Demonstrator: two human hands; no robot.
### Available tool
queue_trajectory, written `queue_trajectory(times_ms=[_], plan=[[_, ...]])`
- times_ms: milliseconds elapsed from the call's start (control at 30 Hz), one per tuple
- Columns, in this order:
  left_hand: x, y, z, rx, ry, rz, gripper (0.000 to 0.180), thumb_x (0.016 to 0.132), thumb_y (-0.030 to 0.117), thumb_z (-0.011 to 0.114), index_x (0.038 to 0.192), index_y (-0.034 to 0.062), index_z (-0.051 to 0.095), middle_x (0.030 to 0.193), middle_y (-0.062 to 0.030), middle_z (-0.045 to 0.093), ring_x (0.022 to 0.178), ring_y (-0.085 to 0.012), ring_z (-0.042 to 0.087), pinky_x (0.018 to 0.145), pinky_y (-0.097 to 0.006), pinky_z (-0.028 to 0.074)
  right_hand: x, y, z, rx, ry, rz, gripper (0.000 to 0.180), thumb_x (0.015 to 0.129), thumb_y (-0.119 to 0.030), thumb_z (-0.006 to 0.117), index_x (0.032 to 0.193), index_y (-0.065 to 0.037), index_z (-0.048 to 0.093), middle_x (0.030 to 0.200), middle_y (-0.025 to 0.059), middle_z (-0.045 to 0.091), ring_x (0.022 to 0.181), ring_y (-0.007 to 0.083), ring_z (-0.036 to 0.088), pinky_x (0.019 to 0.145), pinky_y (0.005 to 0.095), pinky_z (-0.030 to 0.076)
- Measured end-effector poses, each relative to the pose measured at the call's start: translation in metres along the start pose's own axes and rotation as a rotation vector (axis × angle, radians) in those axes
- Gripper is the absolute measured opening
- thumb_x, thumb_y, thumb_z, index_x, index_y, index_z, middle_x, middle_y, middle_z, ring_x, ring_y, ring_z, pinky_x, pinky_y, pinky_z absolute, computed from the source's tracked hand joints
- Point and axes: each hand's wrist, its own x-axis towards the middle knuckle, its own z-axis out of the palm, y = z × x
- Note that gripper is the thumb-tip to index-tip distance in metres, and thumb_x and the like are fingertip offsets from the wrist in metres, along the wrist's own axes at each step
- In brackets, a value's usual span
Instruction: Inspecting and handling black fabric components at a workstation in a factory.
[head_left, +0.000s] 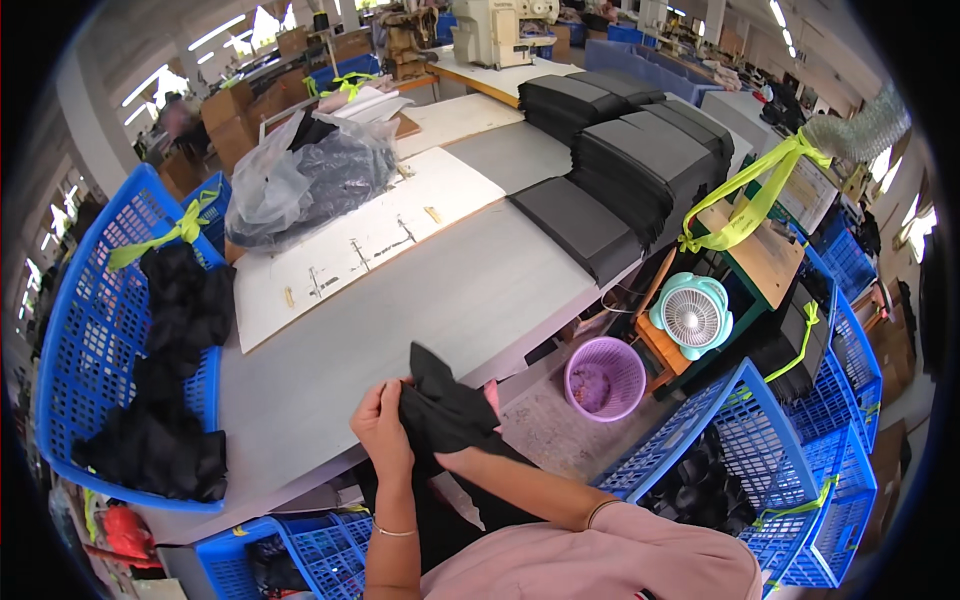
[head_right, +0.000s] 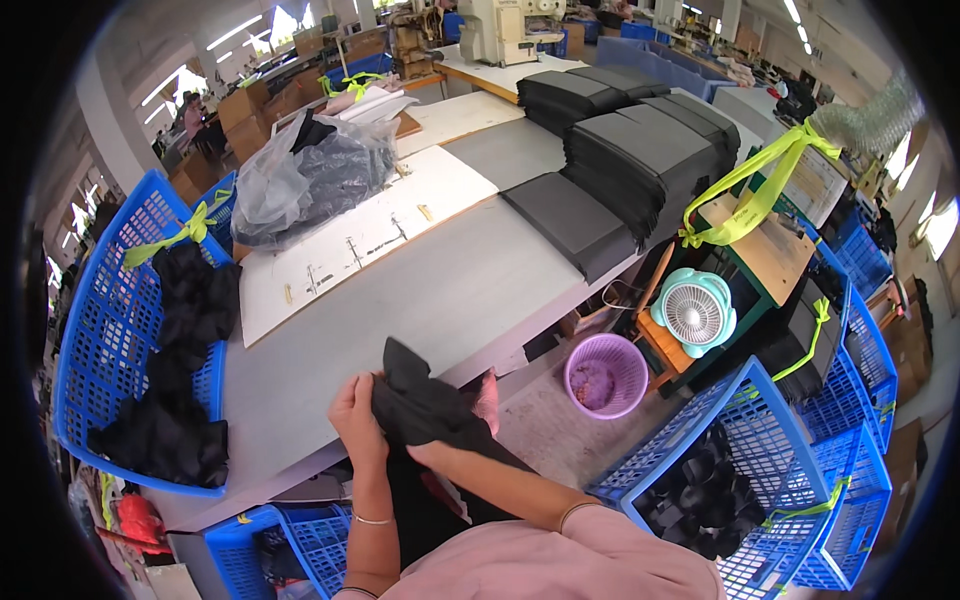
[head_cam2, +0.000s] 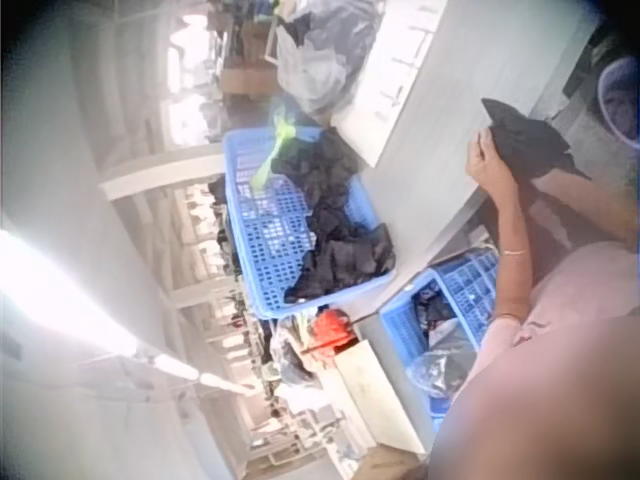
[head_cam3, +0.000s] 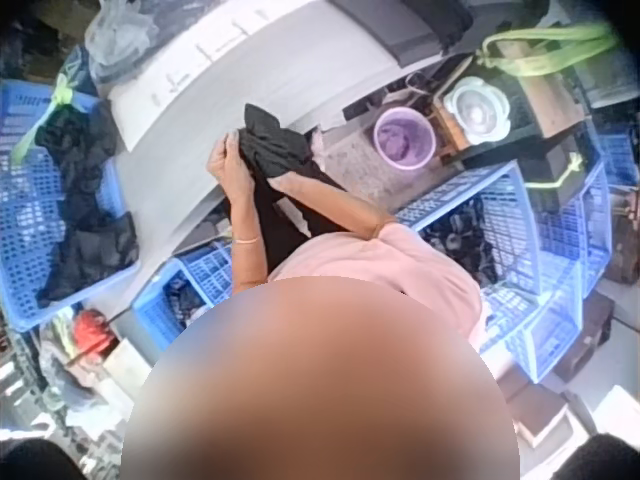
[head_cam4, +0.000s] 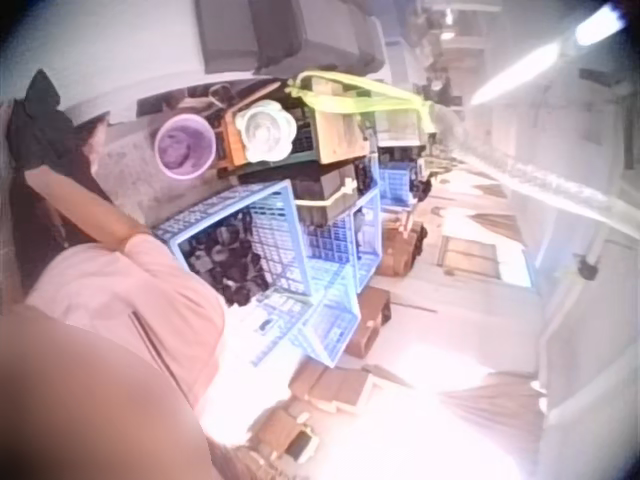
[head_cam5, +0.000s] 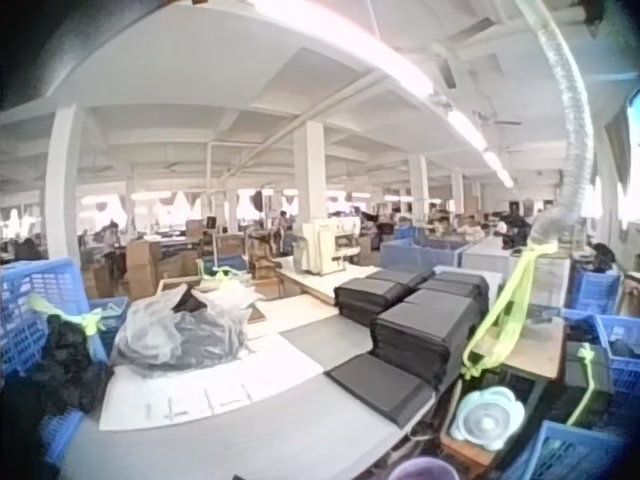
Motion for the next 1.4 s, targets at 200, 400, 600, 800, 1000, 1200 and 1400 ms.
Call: queue_trajectory(times_ms=[200,400,600,800,1000,1200,1400], plan=[[0.046,-0.010,-0.033,0.503,0.165,0.022,0.025,0.098,0.021,0.065,0.090,-0.0017,0.073,0.076,0.0018,0.063,0.071,-0.0060,0.051,0.066,-0.024,0.043,-0.090,-0.010,0.002,-0.948,-0.321,-0.003,0.019,0.103,-0.014,0.048,0.116,-0.001,0.053,0.121,0.0166,0.056,0.113,0.0248,0.056,0.103,0.0348,0.041],[0.071,0.006,-0.074,0.065,0.354,0.170,0.025,0.100,0.021,0.064,0.091,0.0001,0.072,0.076,0.0044,0.058,0.070,-0.0042,0.048,0.063,-0.020,0.039,-0.126,-0.046,-0.027,-1.049,-0.335,0.141,0.023,0.104,-0.015,0.054,0.118,0.002,0.056,0.129,0.0109,0.051,0.118,0.0219,0.055,0.102,0.0323,0.040],[0.026,0.036,-0.051,0.238,0.168,0.194,0.018,0.096,0.014,0.067,0.091,-0.0016,0.074,0.078,0.0007,0.062,0.073,-0.0075,0.052,0.068,-0.024,0.042,-0.100,-0.062,-0.010,-1.033,-0.114,-0.117,0.067,0.097,-0.022,0.065,0.149,0.001,0.029,0.149,0.0192,0.037,0.132,0.0302,0.050,0.113,0.0432,0.037],[-0.045,0.046,-0.008,0.423,-0.323,0.321,0.012,0.083,0.000,0.076,0.095,0.0015,0.078,0.074,-0.0035,0.065,0.067,-0.0110,0.056,0.062,-0.026,0.043,-0.067,-0.062,0.023,-1.497,-0.096,-0.731,0.056,0.086,-0.012,0.072,0.137,-0.001,0.050,0.142,0.0240,0.048,0.130,0.0365,0.050,0.107,0.0421,0.041],[-0.037,0.023,-0.033,0.433,-0.058,0.280,0.009,0.083,0.000,0.077,0.092,0.0002,0.078,0.072,-0.0042,0.066,0.066,-0.0095,0.057,0.060,-0.024,0.043,-0.066,-0.071,-0.001,-0.815,-0.059,0.041,0.022,0.099,-0.008,0.058,0.116,0.001,0.068,0.108,0.0048,0.072,0.099,0.0124,0.065,0.090,0.0260,0.049],[-0.019,0.017,-0.057,0.045,0.043,-0.272,0.018,0.098,0.015,0.063,0.090,0.0009,0.072,0.086,-0.0020,0.067,0.073,-0.0091,0.060,0.069,-0.023,0.048,-0.072,-0.082,0.018,-0.426,-0.201,0.375,0.024,0.100,-0.016,0.062,0.117,-0.001,0.067,0.101,0.0017,0.070,0.087,0.0115,0.064,0.083,0.0264,0.052],[-0.055,-0.008,-0.065,-0.568,-0.544,-0.914,0.036,0.098,0.018,0.064,0.129,-0.0008,0.061,0.122,-0.0058,0.067,0.110,-0.0172,0.065,0.096,-0.034,0.053,-0.038,-0.071,0.019,-1.139,-0.218,-0.131,0.023,0.097,-0.019,0.066,0.086,0.000,0.068,0.075,0.0014,0.063,0.073,0.0067,0.056,0.068,0.0237,0.045]])
